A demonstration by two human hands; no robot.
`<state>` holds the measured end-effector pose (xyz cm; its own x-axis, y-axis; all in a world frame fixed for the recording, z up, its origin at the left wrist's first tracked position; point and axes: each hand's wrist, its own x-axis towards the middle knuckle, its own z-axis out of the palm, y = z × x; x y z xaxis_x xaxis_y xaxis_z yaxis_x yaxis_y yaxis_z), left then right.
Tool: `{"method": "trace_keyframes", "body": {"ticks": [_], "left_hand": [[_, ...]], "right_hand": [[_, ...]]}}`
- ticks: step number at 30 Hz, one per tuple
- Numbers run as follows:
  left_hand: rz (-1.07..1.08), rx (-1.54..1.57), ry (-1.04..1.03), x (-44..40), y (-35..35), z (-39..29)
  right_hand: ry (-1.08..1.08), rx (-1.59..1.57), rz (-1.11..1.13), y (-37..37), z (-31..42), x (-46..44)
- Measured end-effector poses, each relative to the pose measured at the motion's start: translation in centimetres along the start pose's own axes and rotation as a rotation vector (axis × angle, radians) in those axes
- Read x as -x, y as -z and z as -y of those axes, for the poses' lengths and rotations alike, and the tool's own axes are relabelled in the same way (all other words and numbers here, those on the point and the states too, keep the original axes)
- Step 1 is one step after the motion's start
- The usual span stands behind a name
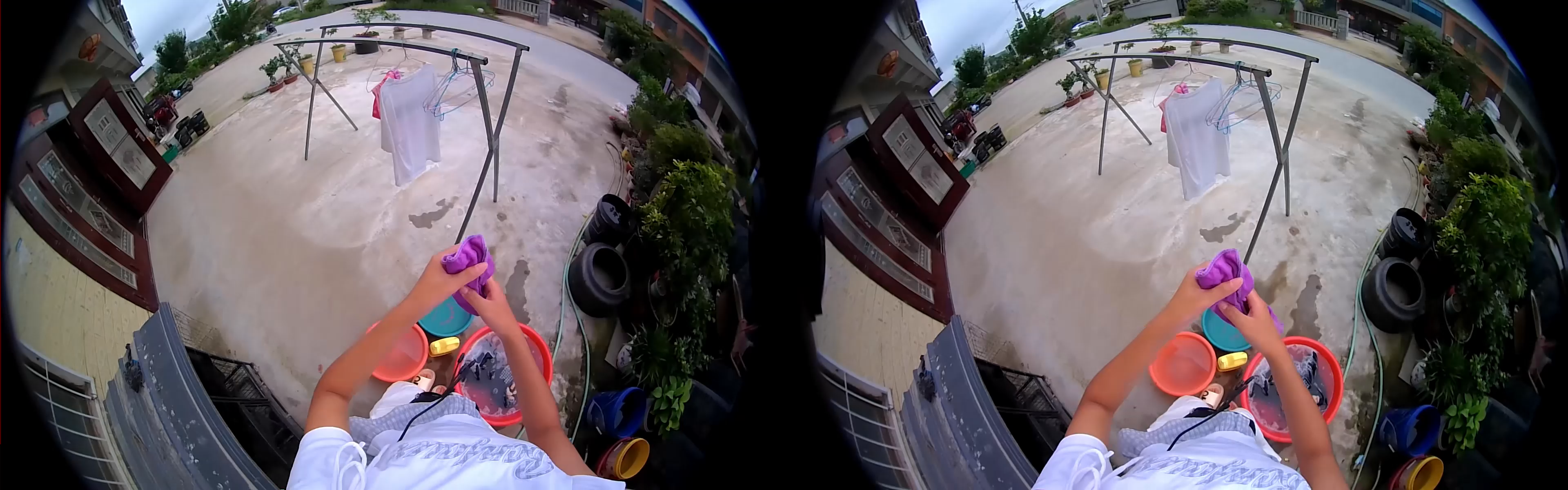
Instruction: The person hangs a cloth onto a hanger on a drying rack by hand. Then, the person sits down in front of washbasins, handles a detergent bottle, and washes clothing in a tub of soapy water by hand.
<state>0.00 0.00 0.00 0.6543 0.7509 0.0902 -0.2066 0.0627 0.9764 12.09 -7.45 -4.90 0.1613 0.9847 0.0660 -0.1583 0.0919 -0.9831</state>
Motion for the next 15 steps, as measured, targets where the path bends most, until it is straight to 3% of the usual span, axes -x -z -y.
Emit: {"method": "trace_keyframes", "body": {"ticks": [2,3,6,12,15], "left_hand": [[-0.07,0.073,-0.038,-0.8,-1.0,-1.5],[-0.132,0.053,0.075,4.4,-0.8,-2.6],[-0.127,0.397,-0.03,3.2,-3.6,-0.8],[-0.022,0.161,-0.039,4.9,-2.2,0.2],[-0.056,0.137,0.068,6.3,0.0,0.2]], "right_hand": [[0.029,0.045,-0.011,0.8,2.2,-1.1],[-0.005,-0.047,-0.07,-2.7,1.3,3.5],[0.187,0.1,-0.114,0.4,3.0,3.6],[0.025,-0.261,-0.212,0.4,-0.1,3.5],[0.029,-0.482,-0.301,-1.2,-0.6,2.8]]}}
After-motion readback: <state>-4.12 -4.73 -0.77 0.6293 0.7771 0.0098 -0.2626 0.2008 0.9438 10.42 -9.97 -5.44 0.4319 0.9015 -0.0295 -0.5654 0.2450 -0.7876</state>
